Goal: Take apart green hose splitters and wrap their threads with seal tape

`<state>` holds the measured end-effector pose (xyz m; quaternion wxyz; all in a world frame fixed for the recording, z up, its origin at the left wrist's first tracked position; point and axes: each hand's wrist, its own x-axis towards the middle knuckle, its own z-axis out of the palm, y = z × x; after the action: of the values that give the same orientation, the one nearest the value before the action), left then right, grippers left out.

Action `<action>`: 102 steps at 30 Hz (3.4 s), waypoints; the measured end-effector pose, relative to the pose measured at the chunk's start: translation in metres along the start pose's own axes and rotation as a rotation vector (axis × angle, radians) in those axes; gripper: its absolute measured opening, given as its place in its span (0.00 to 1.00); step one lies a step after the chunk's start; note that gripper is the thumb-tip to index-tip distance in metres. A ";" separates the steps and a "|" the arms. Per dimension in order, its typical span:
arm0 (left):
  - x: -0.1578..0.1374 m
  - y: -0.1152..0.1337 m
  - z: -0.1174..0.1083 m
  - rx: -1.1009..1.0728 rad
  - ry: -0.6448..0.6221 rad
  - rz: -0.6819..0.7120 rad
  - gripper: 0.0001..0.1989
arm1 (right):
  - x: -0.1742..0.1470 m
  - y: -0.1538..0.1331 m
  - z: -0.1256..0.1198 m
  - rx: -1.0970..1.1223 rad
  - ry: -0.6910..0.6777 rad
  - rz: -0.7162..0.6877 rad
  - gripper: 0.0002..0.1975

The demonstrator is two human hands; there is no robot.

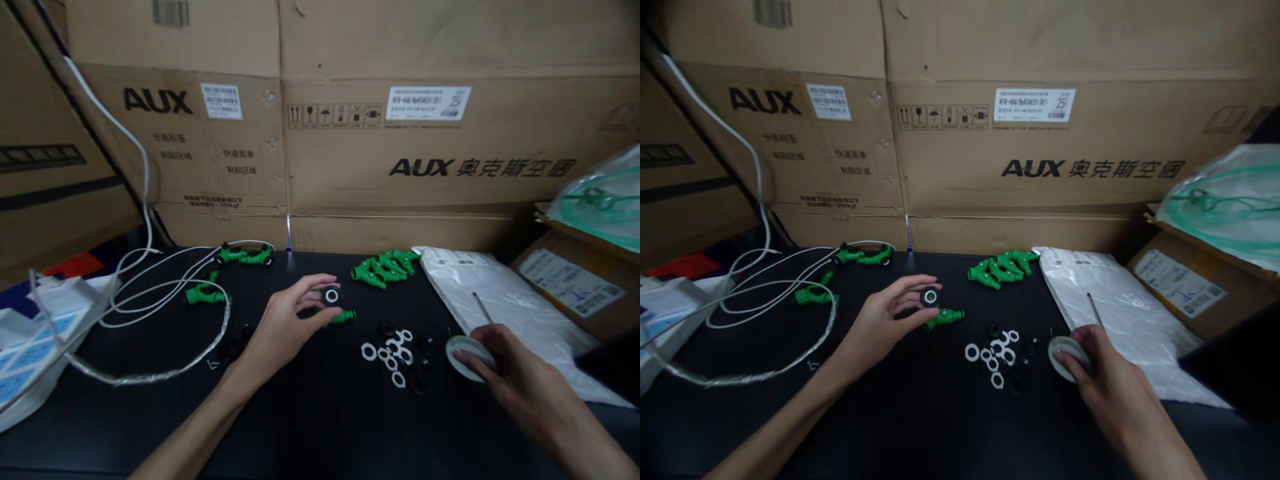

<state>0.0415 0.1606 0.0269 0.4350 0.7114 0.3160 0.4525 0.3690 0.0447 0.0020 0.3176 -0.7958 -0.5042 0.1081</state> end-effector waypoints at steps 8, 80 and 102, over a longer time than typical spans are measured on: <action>0.023 0.013 -0.008 0.171 -0.017 0.172 0.17 | 0.019 -0.132 -0.014 0.486 -0.285 -0.397 0.16; 0.009 -0.005 0.003 -0.170 -0.067 -0.295 0.18 | 0.021 -0.143 0.048 0.256 -0.278 -0.456 0.09; 0.012 0.000 -0.004 -0.201 -0.140 -0.331 0.19 | 0.027 -0.139 0.048 0.602 -0.497 -0.392 0.10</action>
<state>0.0427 0.1723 0.0319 0.5930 0.6325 0.3510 0.3536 0.2568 0.1274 0.0543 0.4191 -0.5069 -0.6526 0.3761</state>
